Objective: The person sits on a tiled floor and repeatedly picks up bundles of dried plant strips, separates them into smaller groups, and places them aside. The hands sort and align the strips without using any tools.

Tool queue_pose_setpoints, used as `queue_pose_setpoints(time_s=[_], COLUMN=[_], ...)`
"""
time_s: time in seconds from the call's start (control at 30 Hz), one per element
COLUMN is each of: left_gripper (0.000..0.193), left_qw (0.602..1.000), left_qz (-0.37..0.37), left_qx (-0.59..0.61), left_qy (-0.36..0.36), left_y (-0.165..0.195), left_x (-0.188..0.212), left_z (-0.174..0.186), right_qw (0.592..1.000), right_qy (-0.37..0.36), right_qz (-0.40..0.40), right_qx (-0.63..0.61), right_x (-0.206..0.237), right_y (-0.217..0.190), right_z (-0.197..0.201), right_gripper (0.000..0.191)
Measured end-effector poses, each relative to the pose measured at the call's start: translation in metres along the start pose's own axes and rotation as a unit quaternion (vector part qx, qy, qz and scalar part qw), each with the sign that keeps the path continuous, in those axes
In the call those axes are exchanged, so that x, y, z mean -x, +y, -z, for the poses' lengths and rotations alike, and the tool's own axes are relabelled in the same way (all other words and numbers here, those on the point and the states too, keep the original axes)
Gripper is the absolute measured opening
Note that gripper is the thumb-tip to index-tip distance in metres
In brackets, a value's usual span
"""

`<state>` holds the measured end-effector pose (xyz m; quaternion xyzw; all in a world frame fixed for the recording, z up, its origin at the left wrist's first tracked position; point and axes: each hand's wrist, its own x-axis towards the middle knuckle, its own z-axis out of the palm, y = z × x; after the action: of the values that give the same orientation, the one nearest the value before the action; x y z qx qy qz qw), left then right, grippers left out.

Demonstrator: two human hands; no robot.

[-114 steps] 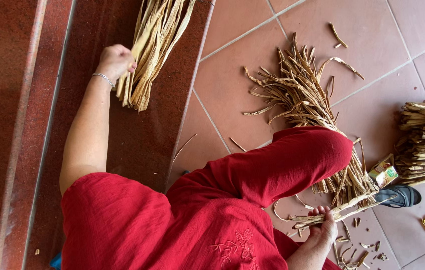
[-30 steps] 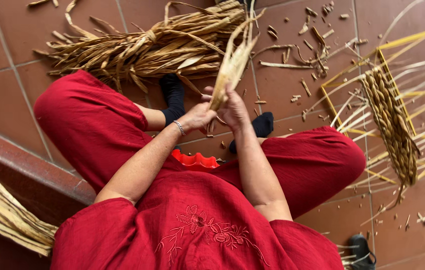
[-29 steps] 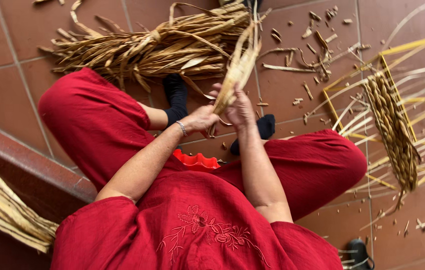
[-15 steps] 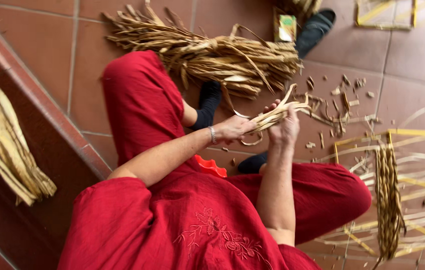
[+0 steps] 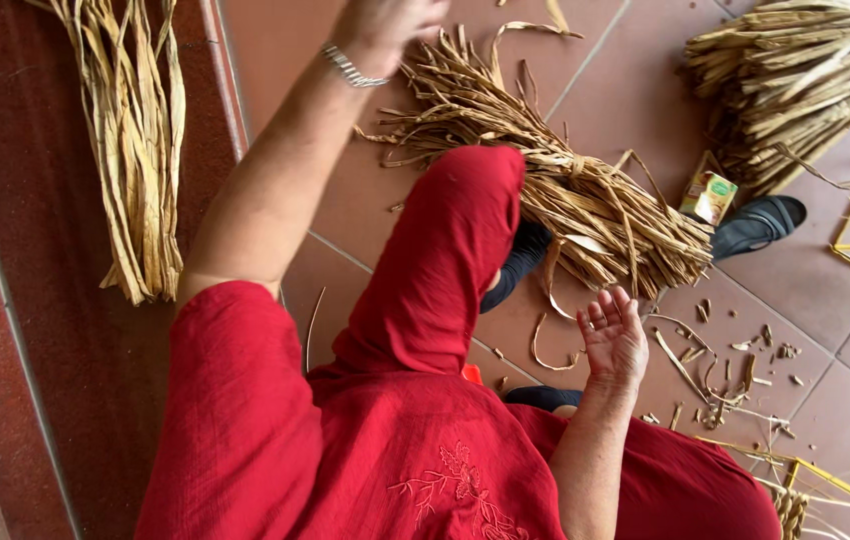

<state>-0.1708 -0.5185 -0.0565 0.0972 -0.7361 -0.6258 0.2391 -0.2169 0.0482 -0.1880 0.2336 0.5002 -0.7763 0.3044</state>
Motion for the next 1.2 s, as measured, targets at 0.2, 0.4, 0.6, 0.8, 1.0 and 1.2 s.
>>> queue_pose_setpoints(time_s=[0.2,0.4,0.6,0.8,1.0,1.2], left_gripper=[0.038,0.024,0.026,0.059,0.064,0.041], left_qw=[0.922,0.773,0.768,0.772,0.762,0.660], left_qz=[0.272,0.549,0.551,0.493,0.295,0.241], left_qx=[0.063,0.007,-0.057,-0.356,-0.561,-0.672], left_qy=[0.267,0.317,0.321,0.186,-0.133,-0.233], left_y=[-0.064,-0.126,-0.141,-0.125,-0.097,-0.102], left_x=[0.105,0.218,0.281,0.294,0.288,0.280], left_z=[0.091,0.084,0.060,0.045,0.041,0.079], right_qw=[0.998,0.997,0.994,0.976,0.876,0.738], right_qy=[0.036,0.045,0.022,-0.062,-0.209,-0.420], right_qz=[-0.018,-0.025,0.042,0.165,0.369,0.506], right_qx=[0.042,0.063,0.101,0.130,0.228,0.150], right_x=[-0.034,-0.035,0.006,0.091,0.234,0.360], right_y=[0.010,0.009,-0.005,-0.034,-0.053,-0.052], right_z=[-0.007,-0.008,-0.035,-0.092,-0.153,-0.200], right_gripper=[0.038,0.036,0.031,0.028,0.020,0.020])
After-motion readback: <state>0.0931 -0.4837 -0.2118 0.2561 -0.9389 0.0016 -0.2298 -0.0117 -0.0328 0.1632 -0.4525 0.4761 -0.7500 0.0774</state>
